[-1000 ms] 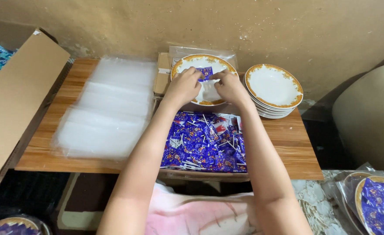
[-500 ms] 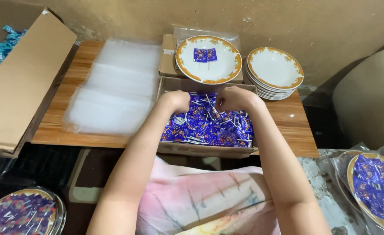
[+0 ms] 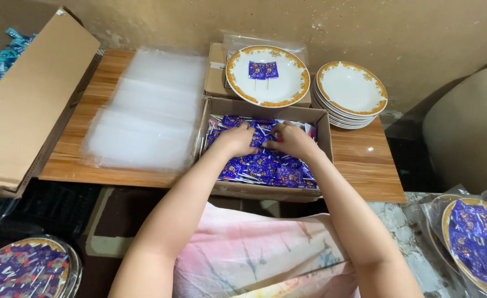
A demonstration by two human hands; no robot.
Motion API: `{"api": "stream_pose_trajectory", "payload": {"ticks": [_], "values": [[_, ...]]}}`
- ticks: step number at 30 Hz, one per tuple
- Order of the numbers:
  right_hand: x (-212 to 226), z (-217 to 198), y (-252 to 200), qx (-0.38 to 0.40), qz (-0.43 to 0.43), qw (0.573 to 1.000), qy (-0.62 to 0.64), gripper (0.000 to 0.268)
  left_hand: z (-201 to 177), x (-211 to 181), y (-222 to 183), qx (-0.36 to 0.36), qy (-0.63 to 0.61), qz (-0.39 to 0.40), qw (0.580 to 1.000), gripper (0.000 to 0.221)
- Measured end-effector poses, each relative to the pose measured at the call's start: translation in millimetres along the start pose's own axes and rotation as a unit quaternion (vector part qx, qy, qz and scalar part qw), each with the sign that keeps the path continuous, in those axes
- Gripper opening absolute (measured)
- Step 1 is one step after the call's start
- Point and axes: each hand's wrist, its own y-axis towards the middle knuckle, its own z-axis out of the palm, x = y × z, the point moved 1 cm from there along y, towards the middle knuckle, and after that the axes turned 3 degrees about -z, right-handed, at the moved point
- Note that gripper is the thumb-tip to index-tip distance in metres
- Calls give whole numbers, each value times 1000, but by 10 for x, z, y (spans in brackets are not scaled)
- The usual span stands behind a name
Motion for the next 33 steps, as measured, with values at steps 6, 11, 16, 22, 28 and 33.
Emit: {"api": "stream_pose_trajectory", "payload": {"ticks": [6, 11, 16, 22, 28, 33], "values": [[-257, 304, 184, 6, -28, 1000, 11, 51, 10, -99, 8, -55, 39, 43, 997, 70], [-238, 203, 169, 16, -40, 999, 8, 50, -72, -96, -155, -46, 37, 44, 997, 78], [-38, -134, -20, -12, -10, 1000, 26, 35, -246, -76, -298, -36, -49, 37, 997, 62], [205, -424, -219, -116, 4, 983, 140, 19, -381, 122, -193, -41, -148, 66, 986, 43], [45, -362, -208, -67, 10, 956, 285, 10, -434, 276, -163, -97, -208, 63, 971, 35], [-206, -259, -94, 17, 70, 996, 43, 16, -584, 182, -432, -94, -178, 24, 979, 37]]}}
